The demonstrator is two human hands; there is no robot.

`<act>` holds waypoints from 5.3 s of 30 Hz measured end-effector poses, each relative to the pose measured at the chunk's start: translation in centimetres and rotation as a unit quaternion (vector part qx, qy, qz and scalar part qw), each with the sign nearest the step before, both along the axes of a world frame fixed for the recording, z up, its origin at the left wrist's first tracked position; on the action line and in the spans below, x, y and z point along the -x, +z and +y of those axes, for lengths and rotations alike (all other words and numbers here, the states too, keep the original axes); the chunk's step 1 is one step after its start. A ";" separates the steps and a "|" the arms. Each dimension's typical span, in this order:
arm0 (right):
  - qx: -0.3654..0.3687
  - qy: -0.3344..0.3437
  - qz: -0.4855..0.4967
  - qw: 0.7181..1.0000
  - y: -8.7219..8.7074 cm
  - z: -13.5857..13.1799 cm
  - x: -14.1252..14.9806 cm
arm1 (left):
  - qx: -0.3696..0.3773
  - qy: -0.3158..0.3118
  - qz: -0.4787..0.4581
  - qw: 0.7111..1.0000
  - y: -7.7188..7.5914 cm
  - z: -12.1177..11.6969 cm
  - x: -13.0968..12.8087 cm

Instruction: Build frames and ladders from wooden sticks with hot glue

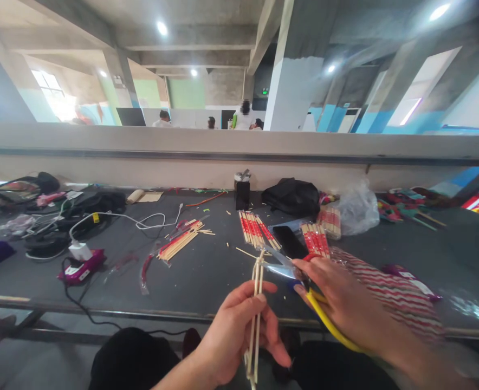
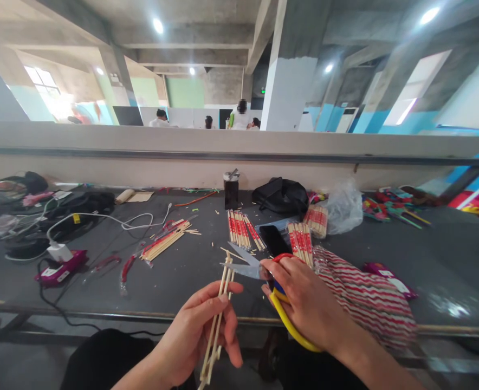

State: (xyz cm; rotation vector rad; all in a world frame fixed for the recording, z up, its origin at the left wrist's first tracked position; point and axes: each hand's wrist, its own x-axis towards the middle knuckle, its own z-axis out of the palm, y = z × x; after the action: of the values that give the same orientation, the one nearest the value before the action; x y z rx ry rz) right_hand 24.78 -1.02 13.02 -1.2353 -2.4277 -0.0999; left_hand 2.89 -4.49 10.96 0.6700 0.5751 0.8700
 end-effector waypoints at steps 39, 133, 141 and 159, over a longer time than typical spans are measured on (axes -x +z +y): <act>-0.041 -0.040 -0.158 0.986 -0.2 0.8 0.5 | 0.054 -0.052 0.018 0.997 1.0 0.2 -0.6; -0.001 -0.026 -0.112 0.993 -1.2 1.4 2.1 | 0.047 -0.008 0.054 0.997 1.1 0.3 -0.7; 0.026 -0.045 -0.109 0.993 -2.0 1.3 2.3 | 0.045 -0.001 0.073 0.996 0.7 0.3 -1.0; 0.001 -0.064 -0.167 0.984 -1.4 1.7 2.5 | 0.043 0.001 0.066 0.997 0.7 0.5 -1.0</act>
State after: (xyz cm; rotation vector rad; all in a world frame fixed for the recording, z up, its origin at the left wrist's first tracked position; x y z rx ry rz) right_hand 22.27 0.63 11.63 -1.4771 -2.6226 -0.3685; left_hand 3.84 -3.95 11.69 0.6521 0.7281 0.8020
